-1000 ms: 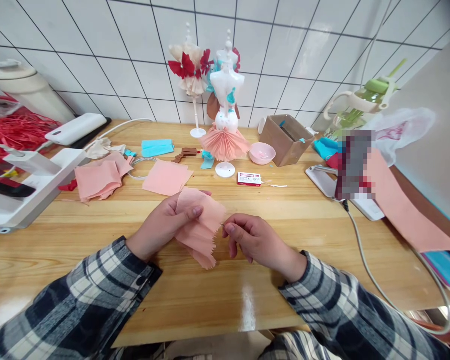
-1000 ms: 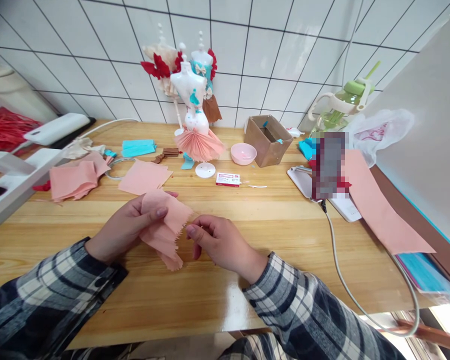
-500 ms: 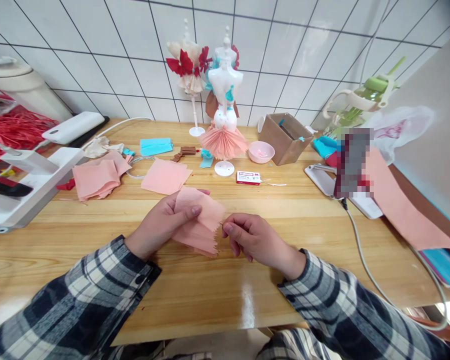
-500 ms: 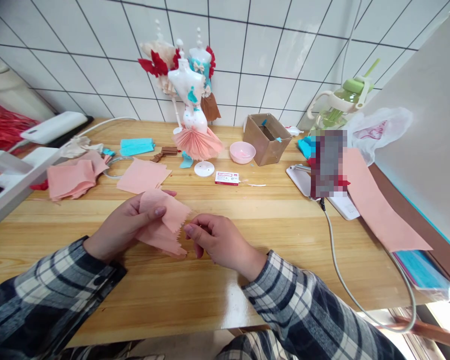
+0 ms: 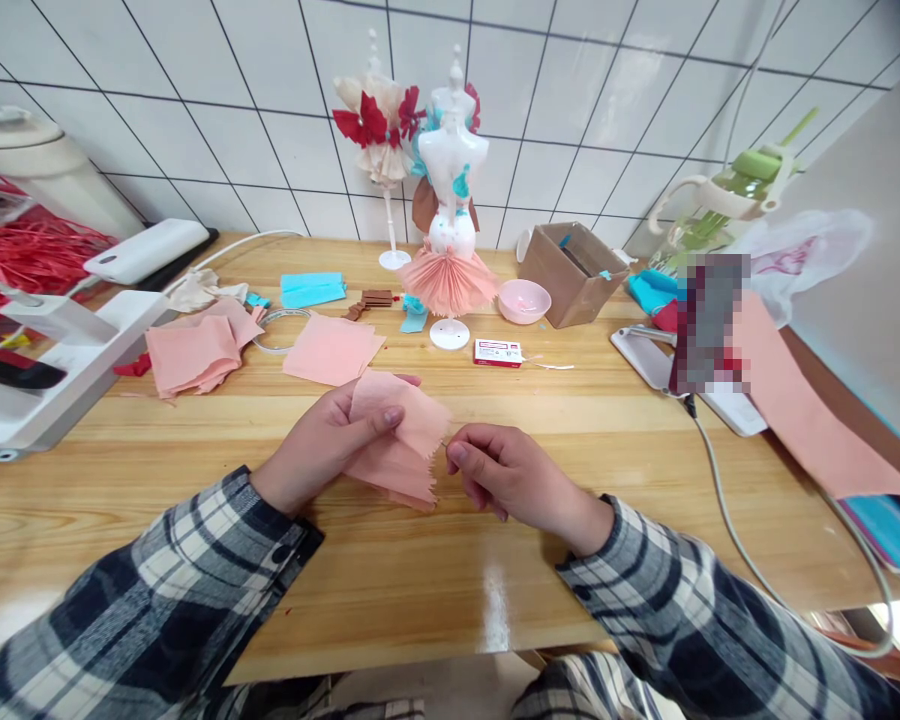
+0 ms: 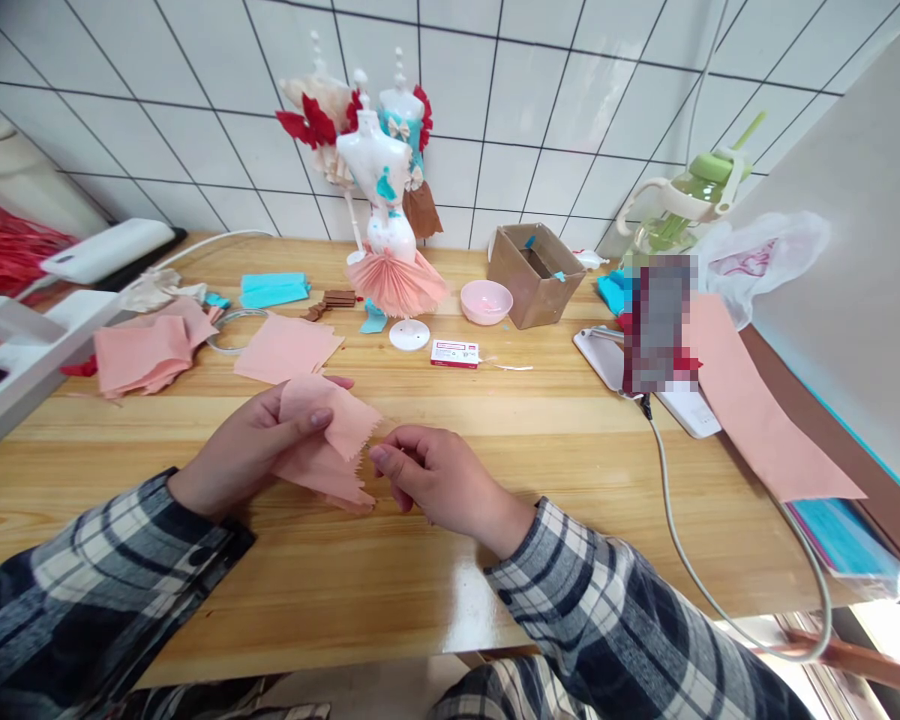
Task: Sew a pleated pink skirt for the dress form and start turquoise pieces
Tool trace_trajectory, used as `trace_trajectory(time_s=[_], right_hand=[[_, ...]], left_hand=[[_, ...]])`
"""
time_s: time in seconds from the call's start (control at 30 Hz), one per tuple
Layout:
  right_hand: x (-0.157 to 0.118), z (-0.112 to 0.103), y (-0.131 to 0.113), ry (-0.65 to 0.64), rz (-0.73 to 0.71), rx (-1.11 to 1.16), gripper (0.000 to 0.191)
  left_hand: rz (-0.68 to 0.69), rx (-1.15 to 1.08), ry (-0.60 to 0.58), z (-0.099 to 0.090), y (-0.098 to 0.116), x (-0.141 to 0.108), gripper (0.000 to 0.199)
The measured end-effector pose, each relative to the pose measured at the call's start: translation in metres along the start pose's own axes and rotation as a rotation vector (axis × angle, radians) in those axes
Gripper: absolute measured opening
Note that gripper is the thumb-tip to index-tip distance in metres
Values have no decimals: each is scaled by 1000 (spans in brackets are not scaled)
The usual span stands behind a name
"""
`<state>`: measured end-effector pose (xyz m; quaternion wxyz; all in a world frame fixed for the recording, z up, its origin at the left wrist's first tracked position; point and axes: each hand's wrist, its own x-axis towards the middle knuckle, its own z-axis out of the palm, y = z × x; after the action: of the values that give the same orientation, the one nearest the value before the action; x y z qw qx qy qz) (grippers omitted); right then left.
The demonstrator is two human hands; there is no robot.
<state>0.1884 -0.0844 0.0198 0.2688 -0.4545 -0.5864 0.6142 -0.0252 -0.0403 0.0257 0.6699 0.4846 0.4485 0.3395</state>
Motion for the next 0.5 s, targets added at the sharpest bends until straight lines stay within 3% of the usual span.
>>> trace_trajectory(time_s=[0.2, 0.5], right_hand=[[0, 0, -2, 4, 64, -8, 35], [-1, 0, -1, 12, 4, 2, 35]], left_hand=[[-7, 42, 24, 0, -1, 0, 56], [-29, 41, 10, 0, 1, 0, 56]])
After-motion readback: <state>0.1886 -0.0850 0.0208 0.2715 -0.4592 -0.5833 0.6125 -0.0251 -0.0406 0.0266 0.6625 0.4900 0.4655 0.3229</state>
